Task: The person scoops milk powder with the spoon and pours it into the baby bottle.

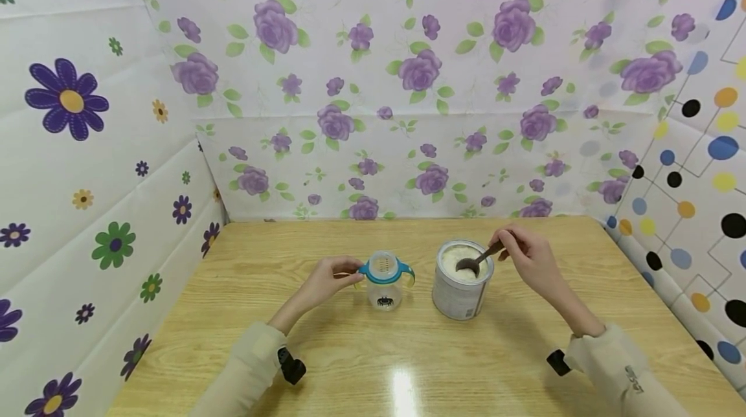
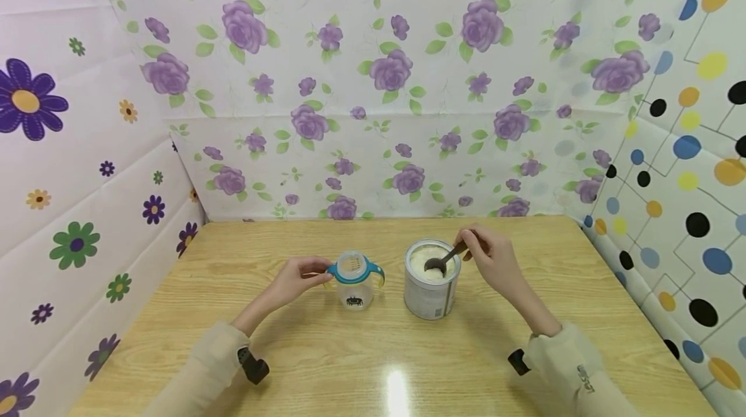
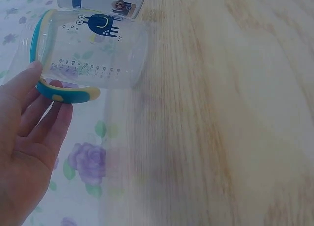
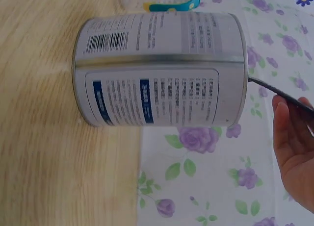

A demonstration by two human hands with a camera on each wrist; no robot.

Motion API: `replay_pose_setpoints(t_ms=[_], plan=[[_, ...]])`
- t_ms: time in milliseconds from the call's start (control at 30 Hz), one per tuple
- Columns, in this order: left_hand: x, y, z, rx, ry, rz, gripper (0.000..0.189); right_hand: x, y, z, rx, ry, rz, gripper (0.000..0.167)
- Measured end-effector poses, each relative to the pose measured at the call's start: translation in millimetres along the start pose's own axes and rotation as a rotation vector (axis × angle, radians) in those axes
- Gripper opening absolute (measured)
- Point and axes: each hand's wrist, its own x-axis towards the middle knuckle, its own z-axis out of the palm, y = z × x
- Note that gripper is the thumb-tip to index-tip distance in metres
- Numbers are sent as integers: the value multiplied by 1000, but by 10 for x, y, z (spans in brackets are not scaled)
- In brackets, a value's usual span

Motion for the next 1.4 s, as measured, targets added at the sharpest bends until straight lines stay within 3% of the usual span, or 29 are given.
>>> replay_pose_setpoints(t_ms=[333,600,800,1067,1267,1400], plan=[[-9,13,10,5,8,21,29,-25,123,-10,237,-28,310,37],[-10,-5,23,-2,16,25,30,-48,230,-72,280,-65,528,38],[-8,-9,32,0,21,28,28,-46,277,-122,472,-57,706,38],[-8,-15,37,8,25,21,28,-58,322,-180,662,-47,789,36],[-14,-10,29,8,23,13,28,-69,344,-202,933,-46,873,43],[-12,-4,27,5,24,12,27,-79,357,-206,1014,-44,920,45]])
